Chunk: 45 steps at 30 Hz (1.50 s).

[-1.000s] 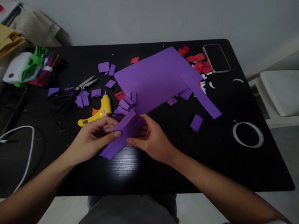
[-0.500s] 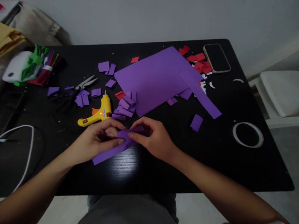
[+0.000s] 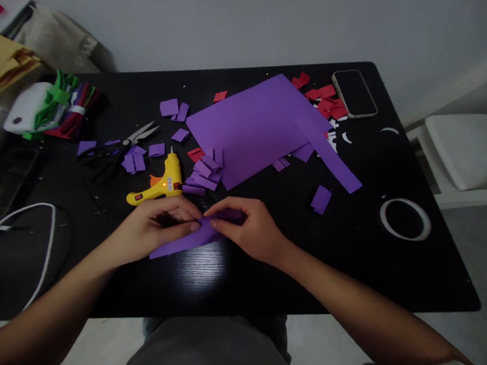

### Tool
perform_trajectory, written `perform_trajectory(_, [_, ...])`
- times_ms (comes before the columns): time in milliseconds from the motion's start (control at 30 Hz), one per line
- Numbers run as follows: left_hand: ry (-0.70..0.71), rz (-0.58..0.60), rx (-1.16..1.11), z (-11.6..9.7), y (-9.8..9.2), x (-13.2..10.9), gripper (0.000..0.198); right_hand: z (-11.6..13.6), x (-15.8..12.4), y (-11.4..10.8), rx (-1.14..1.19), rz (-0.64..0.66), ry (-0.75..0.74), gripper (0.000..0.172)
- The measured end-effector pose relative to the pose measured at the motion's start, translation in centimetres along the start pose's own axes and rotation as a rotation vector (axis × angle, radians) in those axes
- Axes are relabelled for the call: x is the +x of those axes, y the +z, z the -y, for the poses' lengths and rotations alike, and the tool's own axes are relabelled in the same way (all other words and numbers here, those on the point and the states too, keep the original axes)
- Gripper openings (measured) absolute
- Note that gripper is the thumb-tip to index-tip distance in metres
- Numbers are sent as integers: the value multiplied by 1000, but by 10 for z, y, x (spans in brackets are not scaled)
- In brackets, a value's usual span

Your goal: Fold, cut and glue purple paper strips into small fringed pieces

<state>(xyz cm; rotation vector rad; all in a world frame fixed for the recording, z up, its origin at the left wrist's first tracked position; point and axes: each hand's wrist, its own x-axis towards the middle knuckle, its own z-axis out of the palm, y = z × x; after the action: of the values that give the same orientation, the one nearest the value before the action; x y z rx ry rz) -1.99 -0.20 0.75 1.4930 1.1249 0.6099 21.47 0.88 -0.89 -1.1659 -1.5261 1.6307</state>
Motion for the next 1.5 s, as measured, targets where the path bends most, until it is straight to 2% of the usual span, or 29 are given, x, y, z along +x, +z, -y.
perform_trajectory(200, [-8, 60, -51, -5, -7, -1, 13, 3, 1, -4, 89, 20, 11, 11])
perform_trajectory(333, [47, 41, -6, -6, -12, 0, 14, 4, -1, -7, 201, 72, 80, 14])
perform_trajectory(467, [110, 15, 45, -6, -14, 1, 15, 4, -1, -3, 302, 78, 159, 26])
perform_trajectory(600, [151, 36, 99, -7, -14, 0, 15, 3, 0, 0, 240, 91, 168, 32])
perform_trajectory(800, [64, 55, 18, -11, -16, -3, 10, 4, -1, -2, 31, 20, 38, 16])
perform_trajectory(1033, [38, 166, 194, -5, -13, -1, 20, 5, -4, 0, -137, 11, -61, 9])
perform_trajectory(1267, [80, 127, 196, -3, -8, -1, 15, 2, -5, 1, -202, -23, -113, 8])
perform_trajectory(1500, [84, 113, 210, -3, -6, -1, 11, 4, -4, 1, -204, 24, -87, 6])
